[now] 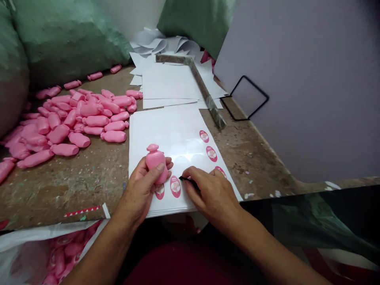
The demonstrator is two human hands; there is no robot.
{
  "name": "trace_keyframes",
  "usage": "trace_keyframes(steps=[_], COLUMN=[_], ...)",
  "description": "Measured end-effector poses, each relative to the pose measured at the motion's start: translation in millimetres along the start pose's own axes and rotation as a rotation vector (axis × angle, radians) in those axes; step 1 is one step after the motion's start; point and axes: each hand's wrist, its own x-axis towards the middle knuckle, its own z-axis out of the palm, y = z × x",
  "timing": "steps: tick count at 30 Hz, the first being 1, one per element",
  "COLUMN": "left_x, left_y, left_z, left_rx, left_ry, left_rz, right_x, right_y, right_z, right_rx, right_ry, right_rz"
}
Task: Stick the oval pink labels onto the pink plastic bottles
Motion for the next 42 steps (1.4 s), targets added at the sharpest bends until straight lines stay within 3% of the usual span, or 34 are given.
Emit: trace_keyframes(steps=[14, 21, 28, 31, 33, 38, 42], left_x=[3.6, 5.9, 6.6, 6.7, 7.1, 6.2, -5.6], left_y=[-5.6, -1.9, 3.6, 4.3, 4.3, 2.8, 2.6], left_z=[-0.2, 1.4, 0.4, 0.6, 1.2, 2.8, 6.9], left_rx=[0.036, -0.054, -0.164, -0.176, -0.177, -0.134, -0.044], left_ry=[-0.013, 0.001, 0.043, 0.033, 0.033, 0.04, -0.061], left_rz=[-0.028, -0.047, -0.112, -0.112, -0.105, -0.079, -0.075], right_x=[5.2, 11.6, 11.8, 16.7, 18.9, 16.8, 13.9], right_y=[-5.2, -0.7, -3.6, -5.0, -3.9, -0.9, -6.1], right_z=[2.1, -8.8, -5.9, -4.2, -8.2, -29.1, -36.4], right_rx=[-0.028, 0.102, -0.063, -0.079, 0.068, 0.822, 0.97], right_ry=[0.056, -0.118, -0.117, -0.127, -0.144, -0.168, -0.135], right_rz=[0.006, 0.104, 0.061, 0.126, 0.213, 0.383, 0.383])
